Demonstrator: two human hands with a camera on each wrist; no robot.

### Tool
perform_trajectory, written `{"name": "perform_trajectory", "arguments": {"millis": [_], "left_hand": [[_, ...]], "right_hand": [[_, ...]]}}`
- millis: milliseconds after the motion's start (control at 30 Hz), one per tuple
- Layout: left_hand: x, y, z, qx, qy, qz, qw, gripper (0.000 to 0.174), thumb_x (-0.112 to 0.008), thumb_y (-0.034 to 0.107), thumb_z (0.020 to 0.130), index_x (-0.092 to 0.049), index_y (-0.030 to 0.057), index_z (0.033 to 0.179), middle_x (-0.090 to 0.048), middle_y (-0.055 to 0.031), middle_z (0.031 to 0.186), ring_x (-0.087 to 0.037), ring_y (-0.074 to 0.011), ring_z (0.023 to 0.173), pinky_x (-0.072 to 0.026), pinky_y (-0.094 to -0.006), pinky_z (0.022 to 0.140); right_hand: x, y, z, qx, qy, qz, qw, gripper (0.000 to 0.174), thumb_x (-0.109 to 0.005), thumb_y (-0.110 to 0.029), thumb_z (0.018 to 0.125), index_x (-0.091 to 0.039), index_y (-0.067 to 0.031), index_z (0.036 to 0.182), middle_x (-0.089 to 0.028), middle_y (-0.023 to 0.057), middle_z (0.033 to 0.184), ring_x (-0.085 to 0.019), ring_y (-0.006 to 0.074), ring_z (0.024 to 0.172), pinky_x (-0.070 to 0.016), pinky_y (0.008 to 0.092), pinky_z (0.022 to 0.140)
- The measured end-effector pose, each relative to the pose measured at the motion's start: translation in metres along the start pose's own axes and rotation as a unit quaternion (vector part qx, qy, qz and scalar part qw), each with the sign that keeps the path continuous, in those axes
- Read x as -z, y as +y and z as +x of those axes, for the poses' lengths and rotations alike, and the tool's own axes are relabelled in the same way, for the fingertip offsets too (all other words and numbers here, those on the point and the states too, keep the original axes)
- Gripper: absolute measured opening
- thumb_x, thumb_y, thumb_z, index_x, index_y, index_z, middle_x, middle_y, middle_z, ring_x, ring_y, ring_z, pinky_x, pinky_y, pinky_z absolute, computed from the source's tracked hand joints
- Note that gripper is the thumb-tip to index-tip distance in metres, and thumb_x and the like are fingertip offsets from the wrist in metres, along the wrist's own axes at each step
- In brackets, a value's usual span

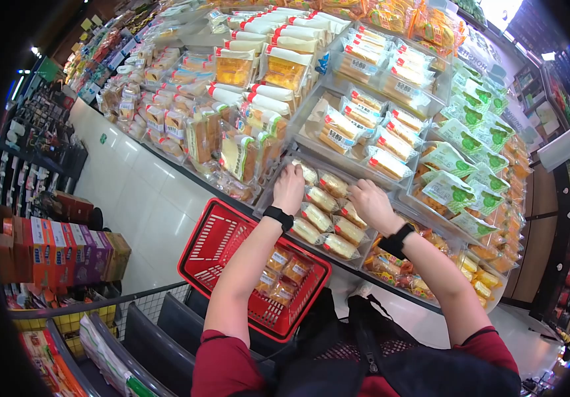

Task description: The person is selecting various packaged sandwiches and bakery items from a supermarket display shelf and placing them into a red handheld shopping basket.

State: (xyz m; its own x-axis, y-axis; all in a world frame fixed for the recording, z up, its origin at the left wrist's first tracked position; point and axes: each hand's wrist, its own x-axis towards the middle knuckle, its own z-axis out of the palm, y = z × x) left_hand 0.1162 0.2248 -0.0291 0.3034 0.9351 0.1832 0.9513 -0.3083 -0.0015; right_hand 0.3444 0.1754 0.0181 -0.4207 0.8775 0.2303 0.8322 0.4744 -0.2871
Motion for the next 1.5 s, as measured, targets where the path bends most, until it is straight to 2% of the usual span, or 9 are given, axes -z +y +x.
{"name": "perform_trajectory", "arguments": {"millis": [467,567,767,900,1000,1133,1200,1300,1500], "left_hand": [[0.031,-0.016,-0.008,0.016,-0.139,-0.17,0.975,0.048,-0.055,0.007,0.081,-0.045,0.0065,0.128,-0.044,-0.0172,0.129,-0.054,-0.0327,0.107,-0.0446,-0.044,0.089],[0.065,-0.027,-0.04,0.004,-0.018,-0.37,0.929,0.038,-0.056,0.011,0.084,-0.051,0.0016,0.121,-0.052,-0.0171,0.119,-0.059,-0.0282,0.099,-0.047,-0.0388,0.086],[0.049,-0.052,-0.19,0.299,0.007,-0.629,0.718,0.025,-0.056,0.011,0.09,-0.058,0.0015,0.113,-0.065,-0.0082,0.104,-0.062,-0.0125,0.093,-0.0478,-0.0268,0.084],[-0.092,-0.058,-0.309,0.442,-0.121,-0.469,0.755,0.027,-0.062,0.014,0.084,-0.061,-0.0008,0.106,-0.066,-0.0142,0.099,-0.064,-0.0173,0.089,-0.0494,-0.0297,0.079],[-0.109,-0.032,-0.333,0.412,-0.179,-0.369,0.814,0.036,-0.065,0.02,0.078,-0.062,-0.0015,0.107,-0.067,-0.0161,0.094,-0.065,-0.0255,0.086,-0.0507,-0.0345,0.078],[-0.178,0.008,-0.333,0.424,-0.158,-0.491,0.744,0.051,-0.071,0.021,0.075,-0.054,0.0004,0.118,-0.062,-0.0209,0.105,-0.059,-0.03,0.1,-0.0471,-0.0374,0.087],[-0.195,0.024,-0.317,0.401,-0.067,-0.259,0.876,0.065,-0.072,0.02,0.072,-0.043,0.0016,0.128,-0.051,-0.0235,0.12,-0.051,-0.0366,0.111,-0.0432,-0.0408,0.094],[-0.185,0.02,-0.284,0.596,-0.039,-0.301,0.743,0.071,-0.071,0.019,0.071,-0.037,0.0017,0.131,-0.025,-0.0287,0.138,-0.04,-0.0406,0.121,-0.0377,-0.0384,0.1],[-0.182,-0.022,-0.273,0.427,-0.177,-0.14,0.875,0.08,-0.074,0.027,0.07,-0.033,0.0122,0.137,-0.04,-0.016,0.136,-0.037,-0.0335,0.126,-0.0311,-0.0525,0.102]], "right_hand": [[0.104,-0.01,-0.126,-0.132,0.017,0.128,0.983,0.013,-0.063,-0.004,0.079,-0.064,-0.0022,0.092,-0.061,0.0135,0.083,-0.058,0.0305,0.082,-0.0468,0.0377,0.071],[0.114,-0.003,-0.16,-0.194,0.041,0.117,0.973,0.011,-0.062,-0.003,0.081,-0.064,-0.0018,0.092,-0.061,0.0135,0.083,-0.059,0.0292,0.079,-0.0468,0.0366,0.071],[0.122,0.002,-0.21,-0.268,0.021,0.106,0.957,0.011,-0.059,-0.003,0.084,-0.064,-0.0012,0.094,-0.062,0.0125,0.084,-0.062,0.0237,0.075,-0.0487,0.0324,0.064],[0.106,0.007,-0.229,-0.292,0.001,0.107,0.95,0.015,-0.059,-0.007,0.087,-0.065,-0.0032,0.1,-0.067,0.01,0.087,-0.062,0.0161,0.068,-0.0483,0.0262,0.059],[0.101,0.001,-0.224,-0.275,-0.02,0.087,0.957,0.014,-0.059,-0.009,0.087,-0.065,-0.0024,0.099,-0.067,0.0104,0.087,-0.064,0.0169,0.073,-0.0492,0.0269,0.061],[0.106,-0.007,-0.222,-0.279,-0.039,0.076,0.957,0.014,-0.059,-0.008,0.087,-0.065,-0.0021,0.099,-0.067,0.0107,0.087,-0.064,0.017,0.074,-0.0494,0.0275,0.062],[0.11,-0.013,-0.225,-0.275,-0.029,0.08,0.958,0.011,-0.059,-0.007,0.087,-0.064,-0.0037,0.095,-0.065,0.0102,0.087,-0.062,0.0196,0.071,-0.0483,0.0271,0.056],[0.117,-0.005,-0.224,-0.287,-0.043,0.052,0.955,0.01,-0.059,-0.006,0.087,-0.064,-0.0037,0.095,-0.065,0.0102,0.086,-0.062,0.0184,0.069,-0.0479,0.0268,0.055],[0.123,-0.007,-0.24,-0.285,-0.006,0.06,0.957,0.01,-0.059,-0.003,0.084,-0.063,0.0,0.093,-0.065,0.0124,0.086,-0.064,0.0219,0.073,-0.0494,0.0303,0.063]]}}
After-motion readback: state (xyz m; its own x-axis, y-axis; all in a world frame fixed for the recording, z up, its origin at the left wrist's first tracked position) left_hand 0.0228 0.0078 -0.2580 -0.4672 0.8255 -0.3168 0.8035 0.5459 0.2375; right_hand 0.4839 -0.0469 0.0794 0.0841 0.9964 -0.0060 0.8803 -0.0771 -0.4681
